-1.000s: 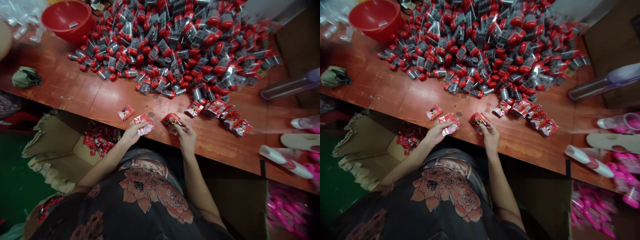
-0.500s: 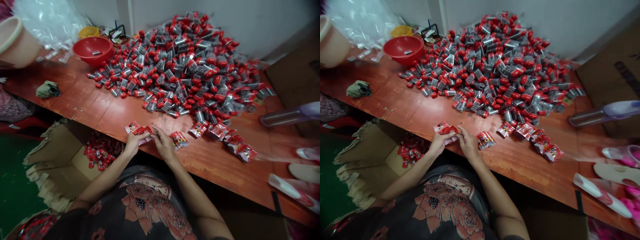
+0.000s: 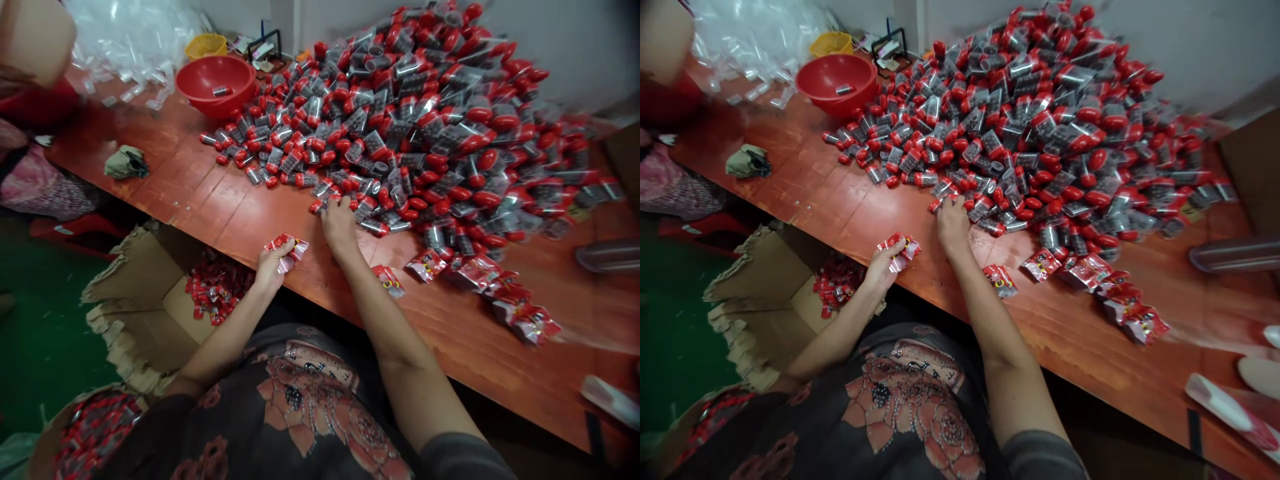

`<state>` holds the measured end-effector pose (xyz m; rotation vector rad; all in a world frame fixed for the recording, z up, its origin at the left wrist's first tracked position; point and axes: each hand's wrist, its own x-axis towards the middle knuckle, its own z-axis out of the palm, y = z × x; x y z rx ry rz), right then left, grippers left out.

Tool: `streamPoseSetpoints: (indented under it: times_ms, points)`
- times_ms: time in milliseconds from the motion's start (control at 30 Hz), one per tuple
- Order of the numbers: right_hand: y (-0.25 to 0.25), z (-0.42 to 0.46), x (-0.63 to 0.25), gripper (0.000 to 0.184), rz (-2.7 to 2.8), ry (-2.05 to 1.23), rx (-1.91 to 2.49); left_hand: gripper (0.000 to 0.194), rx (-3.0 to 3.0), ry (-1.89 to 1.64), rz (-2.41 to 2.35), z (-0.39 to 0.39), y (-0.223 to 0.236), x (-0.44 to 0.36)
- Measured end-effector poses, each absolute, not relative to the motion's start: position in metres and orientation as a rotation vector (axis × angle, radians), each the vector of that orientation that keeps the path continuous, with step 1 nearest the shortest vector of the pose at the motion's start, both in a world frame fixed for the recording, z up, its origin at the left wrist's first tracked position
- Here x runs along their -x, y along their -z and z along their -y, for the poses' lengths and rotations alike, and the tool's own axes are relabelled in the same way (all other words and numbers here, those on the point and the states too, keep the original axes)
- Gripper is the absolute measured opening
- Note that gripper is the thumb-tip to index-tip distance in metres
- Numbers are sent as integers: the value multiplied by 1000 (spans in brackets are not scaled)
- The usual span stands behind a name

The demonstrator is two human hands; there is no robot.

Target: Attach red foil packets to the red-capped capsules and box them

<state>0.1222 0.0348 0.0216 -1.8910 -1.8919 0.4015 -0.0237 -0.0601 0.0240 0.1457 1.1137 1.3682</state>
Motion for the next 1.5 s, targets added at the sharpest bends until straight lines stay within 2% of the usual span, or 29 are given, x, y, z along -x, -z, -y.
streamPoseSetpoints:
  times_ms: [67, 200, 300, 400, 867, 1500]
  points:
    - [-20, -25, -125, 36, 1872, -435, 1865, 28, -118, -1356, -1092, 61, -23, 24]
    - [-17, 15, -139, 58, 1640, -680, 1672, 23, -75, -1322, -1054, 62, -23, 24]
    - [-25, 59, -145, 57, 1363, -991, 1439, 18, -41, -1307, -1031, 62, -26, 20]
    - [-38, 97, -144, 52, 1201, -1163, 1332, 13, -18, -1311, -1031, 62, -29, 13]
    - [-37, 126, -147, 51, 1241, -1024, 1335, 27, -201, -1389, -1078, 73, -39, -11]
    - [-33, 134, -147, 44, 1132, -1217, 1294, 31, -379, -1361, -1098, 80, -41, -14]
